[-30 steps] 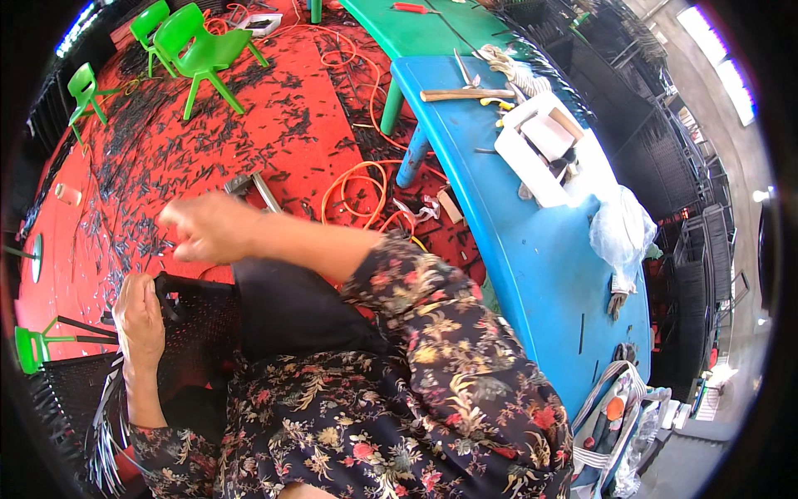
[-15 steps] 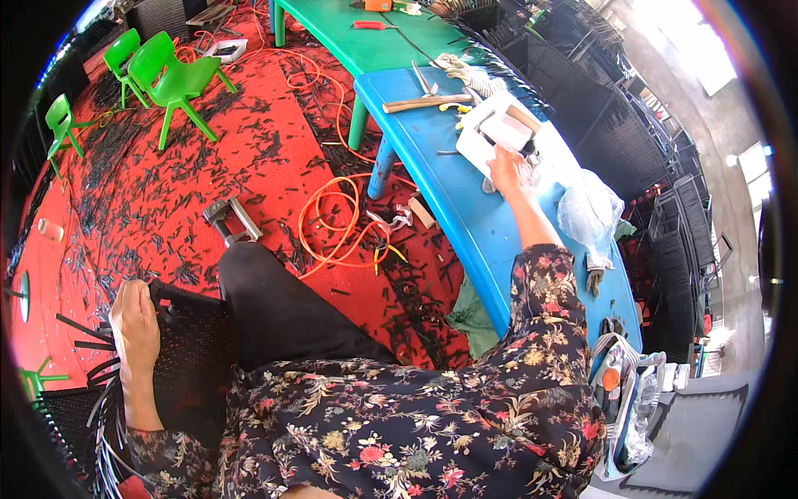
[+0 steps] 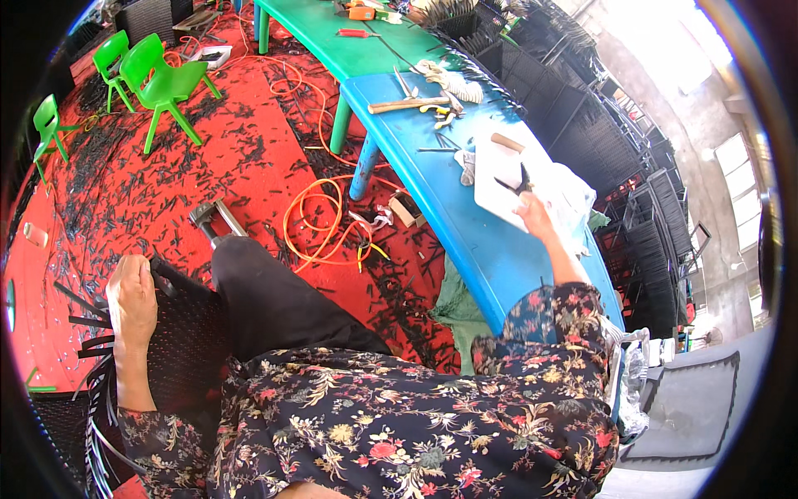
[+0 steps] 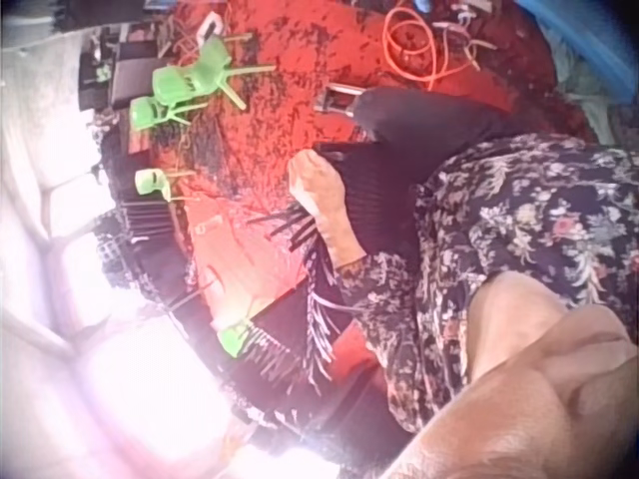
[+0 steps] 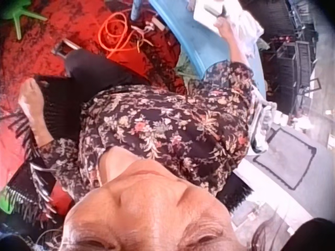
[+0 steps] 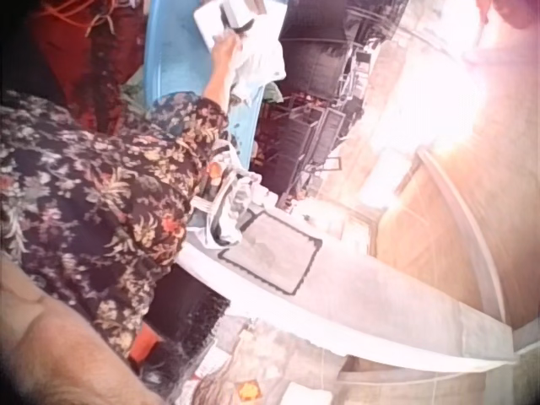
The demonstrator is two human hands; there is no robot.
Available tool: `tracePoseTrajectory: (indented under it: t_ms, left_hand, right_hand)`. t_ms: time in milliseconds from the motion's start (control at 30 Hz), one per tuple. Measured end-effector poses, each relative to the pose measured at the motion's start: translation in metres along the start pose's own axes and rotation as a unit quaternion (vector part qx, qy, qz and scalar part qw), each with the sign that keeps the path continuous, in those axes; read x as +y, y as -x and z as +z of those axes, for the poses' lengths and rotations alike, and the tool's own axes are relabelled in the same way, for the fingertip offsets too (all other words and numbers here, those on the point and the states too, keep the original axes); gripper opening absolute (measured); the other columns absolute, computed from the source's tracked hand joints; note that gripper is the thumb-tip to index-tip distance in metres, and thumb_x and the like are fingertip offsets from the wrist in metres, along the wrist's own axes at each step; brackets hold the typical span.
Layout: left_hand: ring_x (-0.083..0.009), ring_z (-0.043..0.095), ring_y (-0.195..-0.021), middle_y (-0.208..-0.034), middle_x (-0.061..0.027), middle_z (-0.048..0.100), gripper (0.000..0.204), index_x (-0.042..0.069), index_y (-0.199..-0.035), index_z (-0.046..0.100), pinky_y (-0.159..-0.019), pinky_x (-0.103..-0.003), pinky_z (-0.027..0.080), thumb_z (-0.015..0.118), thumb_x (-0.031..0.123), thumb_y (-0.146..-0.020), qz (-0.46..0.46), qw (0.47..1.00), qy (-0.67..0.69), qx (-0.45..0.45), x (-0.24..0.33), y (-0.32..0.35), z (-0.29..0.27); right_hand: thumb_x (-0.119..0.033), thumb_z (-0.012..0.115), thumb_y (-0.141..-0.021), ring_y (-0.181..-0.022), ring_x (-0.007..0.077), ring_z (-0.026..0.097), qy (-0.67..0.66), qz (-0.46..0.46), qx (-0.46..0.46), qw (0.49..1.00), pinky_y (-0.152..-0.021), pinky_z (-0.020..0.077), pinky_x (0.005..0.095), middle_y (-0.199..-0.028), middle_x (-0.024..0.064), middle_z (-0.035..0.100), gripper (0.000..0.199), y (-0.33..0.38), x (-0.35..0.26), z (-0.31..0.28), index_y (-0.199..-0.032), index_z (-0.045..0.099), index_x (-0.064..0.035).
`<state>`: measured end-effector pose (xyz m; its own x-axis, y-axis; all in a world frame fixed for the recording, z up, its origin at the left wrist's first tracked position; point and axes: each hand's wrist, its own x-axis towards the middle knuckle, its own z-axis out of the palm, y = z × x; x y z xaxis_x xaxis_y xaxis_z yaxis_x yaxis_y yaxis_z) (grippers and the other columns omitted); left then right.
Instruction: The person weaves black plastic strips through a furniture frame, uses a knife to trim the strips, and secures the woven material using pliers and by hand.
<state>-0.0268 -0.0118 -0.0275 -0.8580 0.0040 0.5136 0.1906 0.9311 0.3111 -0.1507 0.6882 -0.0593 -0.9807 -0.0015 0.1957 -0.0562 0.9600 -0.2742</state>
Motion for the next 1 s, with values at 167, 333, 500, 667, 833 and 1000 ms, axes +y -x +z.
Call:
tracePoseTrajectory:
  t_ms: [167,333,500,667,833,1000]
  left_hand:
    - [-0.0363,0.051,-0.066,-0.072,-0.0182,0.05,0.008,-0.003,-0.079,0.049,-0.059,-0.041,0.04,0.049,0.001,-0.086,-0.012,1.0,-0.005,-0.006,0.003,0.002,-0.005]
    - [-0.0354,0.051,-0.066,-0.072,-0.0181,0.049,0.005,-0.003,-0.081,0.05,-0.06,-0.041,0.04,0.048,-0.001,-0.085,-0.023,1.0,0.003,-0.015,0.012,0.003,-0.005]
    - [-0.0338,0.05,-0.067,-0.072,-0.0174,0.049,0.004,-0.004,-0.083,0.05,-0.062,-0.04,0.04,0.046,-0.005,-0.083,-0.044,0.999,-0.013,-0.025,0.015,0.006,-0.017]
    - [-0.0334,0.052,-0.071,-0.078,-0.017,0.051,0.006,-0.004,-0.085,0.051,-0.065,-0.038,0.041,0.046,-0.001,-0.085,-0.078,0.995,-0.003,-0.058,0.024,0.006,-0.013]
    - [-0.0332,0.053,-0.069,-0.076,-0.0169,0.053,0.006,-0.003,-0.084,0.055,-0.063,-0.038,0.042,0.049,0.0,-0.083,-0.113,0.992,-0.014,-0.056,0.028,0.011,-0.027]
    - [-0.0326,0.058,-0.068,-0.076,-0.0141,0.058,0.007,0.0,-0.082,0.06,-0.06,-0.036,0.046,0.055,0.005,-0.081,-0.151,0.985,-0.032,-0.071,0.051,0.0,-0.045]
  right_hand:
    - [-0.023,0.07,-0.07,-0.081,0.0276,0.055,0.142,0.002,-0.157,0.977,-0.075,0.0431,0.0368,-0.085,0.0154,0.058,0.031,0.012,-0.043,-0.015,-0.082,0.055,0.0012]
    - [-0.02,0.073,-0.064,-0.07,0.0218,0.058,0.082,-0.095,-0.325,0.937,-0.064,0.0456,0.0331,-0.073,0.0095,0.06,0.026,-0.058,-0.067,-0.035,-0.078,0.059,-0.0012]
    - [-0.004,0.056,-0.077,-0.061,0.0112,0.056,-0.209,-0.056,-0.083,0.973,-0.054,0.0474,0.0263,-0.071,0.0041,0.056,0.004,-0.149,-0.107,0.008,-0.079,0.056,-0.0009]
    - [-0.002,0.052,-0.08,-0.058,0.0099,0.052,-0.188,-0.035,-0.04,0.981,-0.049,0.0465,0.0245,-0.067,0.0042,0.055,0.008,-0.222,-0.084,0.083,-0.073,0.055,-0.0006]
    - [-0.019,0.057,-0.075,-0.075,0.032,0.064,-0.031,-0.108,0.102,0.988,-0.067,0.0487,0.042,-0.073,0.0157,0.064,0.012,-0.293,-0.098,0.152,-0.071,0.067,-0.0139]
    - [-0.019,0.057,-0.074,-0.073,0.0286,0.062,0.201,-0.155,0.007,0.967,-0.064,0.0469,0.0437,-0.078,0.0169,0.063,0.013,-0.344,-0.103,0.184,-0.07,0.064,-0.0089]
